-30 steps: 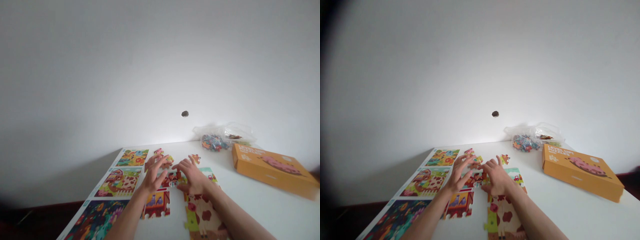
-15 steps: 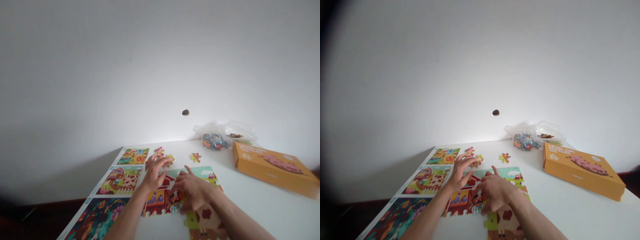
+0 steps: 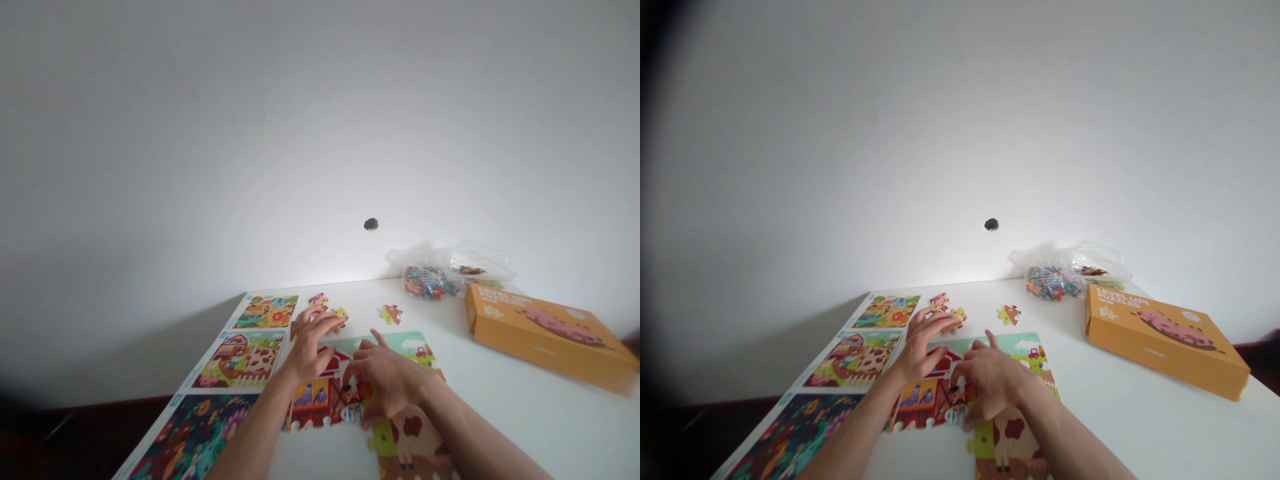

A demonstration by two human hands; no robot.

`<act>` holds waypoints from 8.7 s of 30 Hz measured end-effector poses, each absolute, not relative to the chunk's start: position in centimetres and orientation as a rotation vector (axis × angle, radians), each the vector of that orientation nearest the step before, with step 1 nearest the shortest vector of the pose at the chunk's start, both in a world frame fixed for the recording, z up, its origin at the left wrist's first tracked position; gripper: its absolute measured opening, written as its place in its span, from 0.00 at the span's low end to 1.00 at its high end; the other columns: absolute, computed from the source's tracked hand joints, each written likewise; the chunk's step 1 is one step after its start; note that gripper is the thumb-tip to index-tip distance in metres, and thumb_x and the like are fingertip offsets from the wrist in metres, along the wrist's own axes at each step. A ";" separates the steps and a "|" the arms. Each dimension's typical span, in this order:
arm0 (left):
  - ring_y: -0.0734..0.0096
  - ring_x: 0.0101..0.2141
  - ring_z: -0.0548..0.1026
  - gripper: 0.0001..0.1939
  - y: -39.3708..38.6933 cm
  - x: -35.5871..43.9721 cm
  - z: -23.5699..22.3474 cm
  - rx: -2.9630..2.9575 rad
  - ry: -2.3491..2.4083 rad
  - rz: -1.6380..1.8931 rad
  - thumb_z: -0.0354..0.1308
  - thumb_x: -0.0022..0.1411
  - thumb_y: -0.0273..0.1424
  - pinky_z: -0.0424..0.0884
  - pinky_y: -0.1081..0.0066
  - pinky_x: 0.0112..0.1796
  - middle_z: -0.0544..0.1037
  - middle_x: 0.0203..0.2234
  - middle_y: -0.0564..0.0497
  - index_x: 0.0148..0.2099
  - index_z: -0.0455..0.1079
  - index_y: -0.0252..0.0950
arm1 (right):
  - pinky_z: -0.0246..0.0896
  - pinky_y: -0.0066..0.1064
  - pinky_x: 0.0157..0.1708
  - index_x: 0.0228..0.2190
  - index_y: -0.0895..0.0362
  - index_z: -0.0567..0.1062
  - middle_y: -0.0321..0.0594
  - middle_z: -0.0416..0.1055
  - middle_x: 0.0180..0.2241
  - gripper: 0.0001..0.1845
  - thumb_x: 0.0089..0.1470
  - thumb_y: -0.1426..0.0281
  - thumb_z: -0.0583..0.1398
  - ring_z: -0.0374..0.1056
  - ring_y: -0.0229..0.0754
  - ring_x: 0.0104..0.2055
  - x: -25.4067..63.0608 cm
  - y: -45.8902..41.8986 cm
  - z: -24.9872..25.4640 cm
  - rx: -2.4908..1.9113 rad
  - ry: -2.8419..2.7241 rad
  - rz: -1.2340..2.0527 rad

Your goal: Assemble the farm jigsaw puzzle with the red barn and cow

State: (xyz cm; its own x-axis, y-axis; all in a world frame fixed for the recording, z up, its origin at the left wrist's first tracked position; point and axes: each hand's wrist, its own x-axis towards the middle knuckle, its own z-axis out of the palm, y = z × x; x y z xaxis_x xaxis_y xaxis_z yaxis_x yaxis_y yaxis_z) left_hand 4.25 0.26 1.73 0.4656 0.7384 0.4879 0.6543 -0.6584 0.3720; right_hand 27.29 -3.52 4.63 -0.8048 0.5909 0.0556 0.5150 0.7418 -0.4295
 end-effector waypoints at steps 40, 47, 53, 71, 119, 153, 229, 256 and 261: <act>0.32 0.67 0.45 0.59 -0.1 4.2 0.7 2.580 1.139 0.450 0.72 0.41 0.51 0.33 0.27 0.59 0.55 0.68 0.40 0.71 0.49 0.50 | 0.54 0.40 0.48 0.36 0.52 0.79 0.36 0.75 0.32 0.14 0.42 0.68 0.67 0.67 0.45 0.39 29.3 -1.8 3.9 -1.017 -2.639 0.511; 0.31 0.68 0.42 0.61 -0.3 4.4 0.7 2.580 1.156 0.334 0.71 0.38 0.57 0.29 0.26 0.58 0.51 0.69 0.38 0.71 0.49 0.49 | 0.53 0.39 0.45 0.35 0.51 0.79 0.33 0.76 0.29 0.18 0.38 0.62 0.71 0.68 0.44 0.37 28.6 -1.9 3.2 -1.013 -2.707 0.516; 0.31 0.68 0.40 0.60 -0.4 4.6 1.1 2.569 1.170 0.303 0.70 0.37 0.57 0.29 0.25 0.57 0.50 0.69 0.39 0.70 0.51 0.50 | 0.52 0.39 0.46 0.36 0.51 0.79 0.34 0.76 0.30 0.19 0.38 0.61 0.71 0.68 0.46 0.38 28.6 -1.8 3.0 -1.026 -2.733 0.543; 0.35 0.69 0.34 0.61 -1.2 5.5 1.8 2.582 1.355 0.129 0.73 0.37 0.52 0.29 0.30 0.60 0.41 0.72 0.44 0.71 0.48 0.54 | 0.51 0.45 0.48 0.40 0.51 0.75 0.40 0.76 0.36 0.23 0.40 0.60 0.69 0.67 0.53 0.44 28.0 -2.1 2.9 -1.156 -2.753 0.543; 0.48 0.56 0.66 0.21 -15.6 9.2 -1.9 2.567 1.889 0.836 0.52 0.61 0.29 0.64 0.47 0.56 0.72 0.54 0.41 0.56 0.70 0.37 | 0.48 0.44 0.55 0.41 0.51 0.76 0.38 0.70 0.37 0.26 0.42 0.53 0.71 0.62 0.48 0.44 29.7 -3.5 0.5 -0.974 -2.533 0.538; 0.53 0.58 0.64 0.21 -10.5 6.9 0.4 2.426 2.057 0.929 0.46 0.64 0.24 0.60 0.49 0.58 0.69 0.57 0.42 0.57 0.68 0.38 | 0.45 0.46 0.54 0.43 0.52 0.75 0.38 0.74 0.37 0.19 0.48 0.64 0.66 0.64 0.50 0.46 28.7 -3.1 1.6 -1.033 -2.616 0.504; 0.46 0.59 0.60 0.22 -1.0 7.5 1.5 2.709 1.563 1.261 0.68 0.53 0.33 0.59 0.46 0.59 0.68 0.57 0.47 0.52 0.76 0.49 | 0.61 0.40 0.49 0.54 0.48 0.68 0.39 0.70 0.42 0.26 0.53 0.72 0.61 0.65 0.46 0.45 29.6 -1.2 -1.2 -1.079 -1.871 0.495; 0.45 0.61 0.58 0.21 -1.2 7.4 1.9 2.718 1.577 1.242 0.67 0.53 0.35 0.55 0.45 0.60 0.63 0.61 0.47 0.51 0.76 0.51 | 0.61 0.43 0.50 0.51 0.48 0.69 0.41 0.71 0.44 0.24 0.52 0.71 0.63 0.65 0.49 0.48 29.5 -1.4 -0.7 -1.126 -1.891 0.459; 0.44 0.61 0.58 0.22 -1.2 7.4 2.0 2.716 1.572 1.250 0.68 0.50 0.34 0.55 0.44 0.59 0.63 0.61 0.48 0.50 0.77 0.51 | 0.60 0.44 0.50 0.49 0.49 0.70 0.41 0.70 0.45 0.22 0.52 0.71 0.64 0.65 0.49 0.49 29.5 -1.4 -0.7 -1.132 -1.887 0.450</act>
State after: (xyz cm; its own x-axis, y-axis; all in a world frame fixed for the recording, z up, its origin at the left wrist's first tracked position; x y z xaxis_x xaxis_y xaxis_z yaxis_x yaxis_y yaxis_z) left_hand 7.41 -1.22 1.95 0.3027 0.6513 0.6958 0.8245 -0.5451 0.1516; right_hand 29.51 -1.42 -0.67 -0.2123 0.8446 0.4915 0.5319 0.5218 -0.6669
